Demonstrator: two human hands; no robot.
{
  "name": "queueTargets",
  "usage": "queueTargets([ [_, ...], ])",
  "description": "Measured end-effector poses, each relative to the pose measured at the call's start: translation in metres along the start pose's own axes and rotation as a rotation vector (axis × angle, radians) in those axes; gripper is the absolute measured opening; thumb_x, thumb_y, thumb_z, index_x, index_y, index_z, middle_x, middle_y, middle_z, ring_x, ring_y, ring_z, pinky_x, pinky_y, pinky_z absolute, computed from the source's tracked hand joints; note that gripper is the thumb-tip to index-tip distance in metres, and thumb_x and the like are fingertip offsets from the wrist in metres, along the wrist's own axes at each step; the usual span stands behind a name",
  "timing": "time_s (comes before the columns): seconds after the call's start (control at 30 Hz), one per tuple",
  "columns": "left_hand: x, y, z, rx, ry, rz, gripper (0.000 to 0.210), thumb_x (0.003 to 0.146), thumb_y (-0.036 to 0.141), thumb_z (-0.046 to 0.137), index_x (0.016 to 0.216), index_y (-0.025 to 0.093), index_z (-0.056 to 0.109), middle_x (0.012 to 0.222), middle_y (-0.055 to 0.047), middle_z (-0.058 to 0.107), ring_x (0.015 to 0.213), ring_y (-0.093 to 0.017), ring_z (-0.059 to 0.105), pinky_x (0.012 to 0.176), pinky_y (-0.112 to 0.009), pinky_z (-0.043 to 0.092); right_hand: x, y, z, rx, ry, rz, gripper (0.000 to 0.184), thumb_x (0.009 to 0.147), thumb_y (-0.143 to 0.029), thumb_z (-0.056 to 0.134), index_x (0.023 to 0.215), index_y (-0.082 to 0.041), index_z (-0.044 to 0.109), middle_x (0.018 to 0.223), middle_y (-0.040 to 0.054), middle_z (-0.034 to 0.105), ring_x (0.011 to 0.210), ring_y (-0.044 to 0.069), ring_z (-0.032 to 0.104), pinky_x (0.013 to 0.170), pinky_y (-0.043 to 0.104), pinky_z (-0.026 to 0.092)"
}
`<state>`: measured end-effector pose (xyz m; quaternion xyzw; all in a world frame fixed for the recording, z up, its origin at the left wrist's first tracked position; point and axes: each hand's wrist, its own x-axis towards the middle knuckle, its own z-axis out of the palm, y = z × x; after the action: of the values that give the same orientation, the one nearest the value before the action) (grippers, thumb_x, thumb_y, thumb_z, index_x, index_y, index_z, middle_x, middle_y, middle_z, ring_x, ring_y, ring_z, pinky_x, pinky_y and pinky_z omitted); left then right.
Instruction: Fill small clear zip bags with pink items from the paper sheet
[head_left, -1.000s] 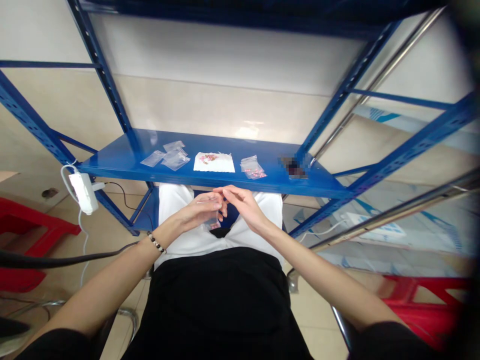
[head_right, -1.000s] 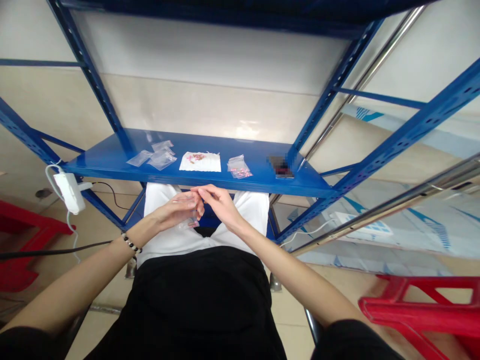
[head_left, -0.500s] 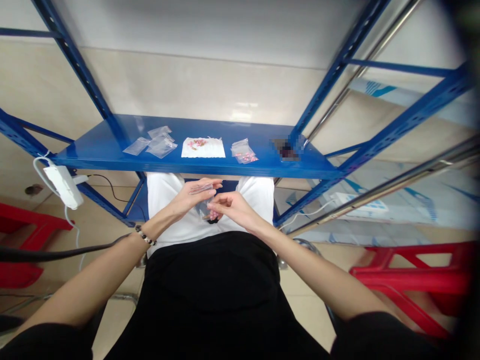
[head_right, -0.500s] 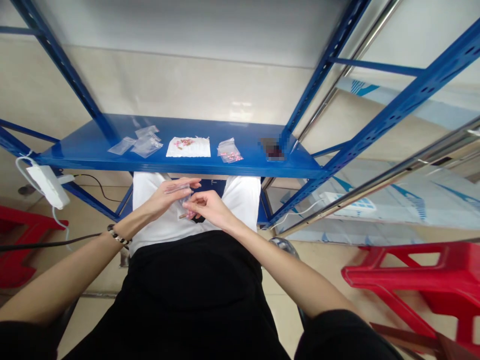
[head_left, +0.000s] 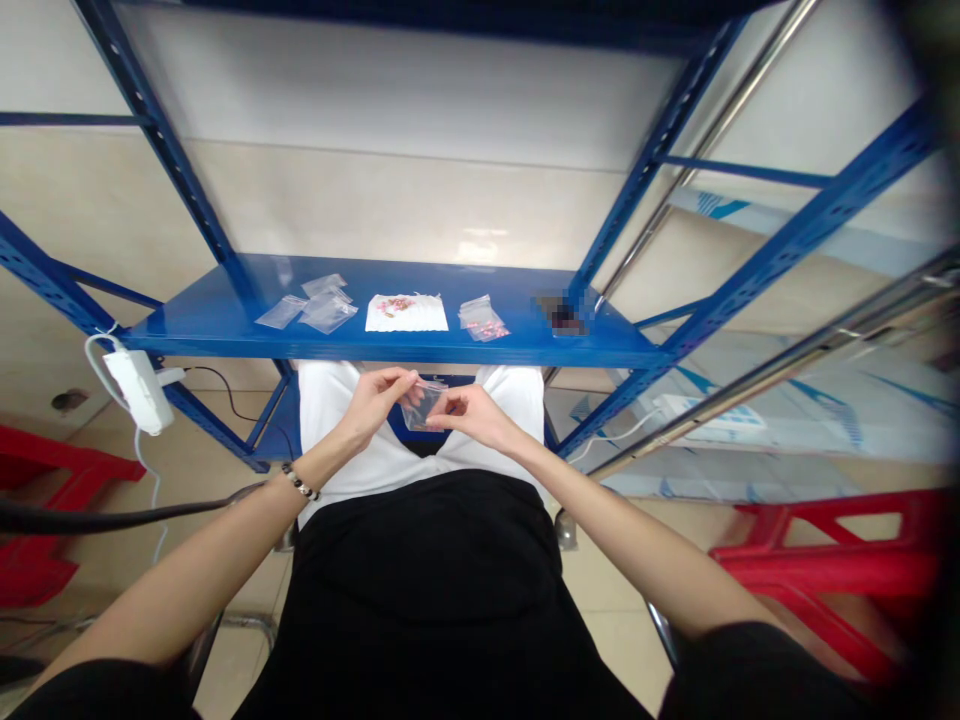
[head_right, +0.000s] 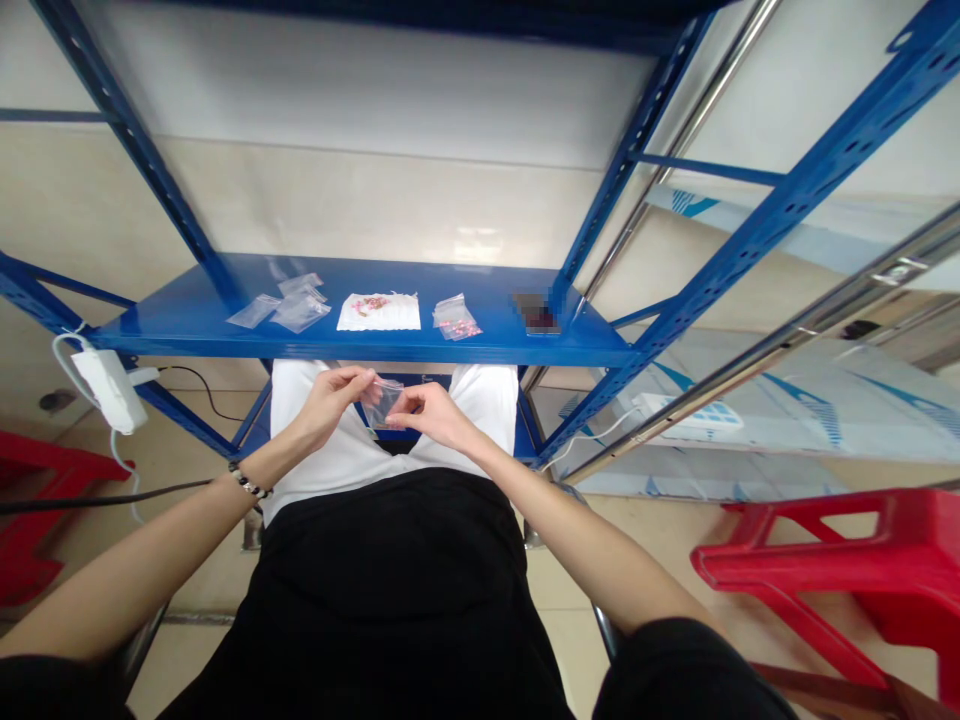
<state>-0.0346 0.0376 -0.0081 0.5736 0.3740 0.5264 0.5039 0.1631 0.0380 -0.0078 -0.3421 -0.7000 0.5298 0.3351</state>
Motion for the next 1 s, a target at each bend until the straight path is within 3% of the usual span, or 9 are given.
queueTargets([
  [0.13, 0.003, 0.0, -0.004, 0.211, -0.056, 0.122, 0.034, 0.086, 0.045, 0.066, 0.076, 0.013, 0.072, 0.064, -0.003, 0.065, 0.059, -0.013, 0.056, 0.058, -0.024, 0.044, -0.001, -0.003, 0.001, 0.062, -0.062, -0.041, 0.033, 0.081, -0.044, 0.071, 0.094, -0.014, 0.07, 0.082, 0.005, 0.071, 0.071, 0.016, 0.064, 0.065, 0.027, 0.051],
  [0.23, 0.002, -0.001, -0.004, 0.207, -0.112, 0.109, 0.035, 0.087, 0.046, 0.064, 0.076, 0.013, 0.071, 0.06, -0.002, 0.062, 0.055, -0.012, 0.054, 0.055, -0.023, 0.043, -0.001, -0.005, 0.0, 0.053, -0.031, -0.053, 0.038, 0.089, -0.05, 0.061, 0.086, -0.013, 0.068, 0.077, 0.0057, 0.069, 0.066, 0.015, 0.063, 0.06, 0.025, 0.05],
  [0.37, 0.0, -0.001, 0.0, 0.149, -0.169, 0.068, 0.034, 0.084, 0.046, 0.067, 0.084, 0.012, 0.07, 0.064, -0.002, 0.063, 0.056, -0.012, 0.054, 0.055, -0.023, 0.043, -0.001, -0.007, -0.003, 0.081, 0.0, -0.041, 0.043, 0.089, -0.055, 0.058, 0.085, -0.013, 0.068, 0.075, 0.0052, 0.068, 0.059, 0.014, 0.061, 0.056, 0.024, 0.05],
  [0.53, 0.002, -0.004, 0.002, 0.085, -0.105, 0.032, 0.036, 0.08, 0.049, 0.07, 0.079, 0.012, 0.067, 0.063, -0.001, 0.062, 0.053, -0.01, 0.051, 0.051, -0.021, 0.042, 0.0, -0.009, -0.002, 0.119, 0.063, -0.028, 0.044, 0.086, -0.058, 0.061, 0.081, -0.014, 0.067, 0.066, 0.0018, 0.064, 0.056, 0.013, 0.058, 0.052, 0.023, 0.048],
  [0.77, 0.0, -0.017, 0.004, -0.021, -0.026, 0.022, 0.038, 0.075, 0.05, 0.074, 0.076, 0.012, 0.066, 0.064, -0.001, 0.06, 0.054, -0.01, 0.052, 0.052, -0.022, 0.044, -0.003, -0.007, 0.001, 0.17, 0.1, 0.022, 0.045, 0.082, -0.058, 0.065, 0.083, -0.014, 0.066, 0.069, 0.002, 0.064, 0.057, 0.012, 0.058, 0.052, 0.022, 0.048],
  [1.0, 0.004, -0.022, 0.007, -0.029, -0.046, 0.002, 0.039, 0.076, 0.051, 0.073, 0.079, 0.012, 0.066, 0.063, -0.001, 0.061, 0.052, -0.01, 0.052, 0.05, -0.022, 0.043, -0.001, 0.001, -0.004, 0.198, 0.083, 0.022, 0.044, 0.083, -0.057, 0.065, 0.086, -0.013, 0.066, 0.071, 0.0034, 0.066, 0.055, 0.012, 0.059, 0.051, 0.022, 0.049],
])
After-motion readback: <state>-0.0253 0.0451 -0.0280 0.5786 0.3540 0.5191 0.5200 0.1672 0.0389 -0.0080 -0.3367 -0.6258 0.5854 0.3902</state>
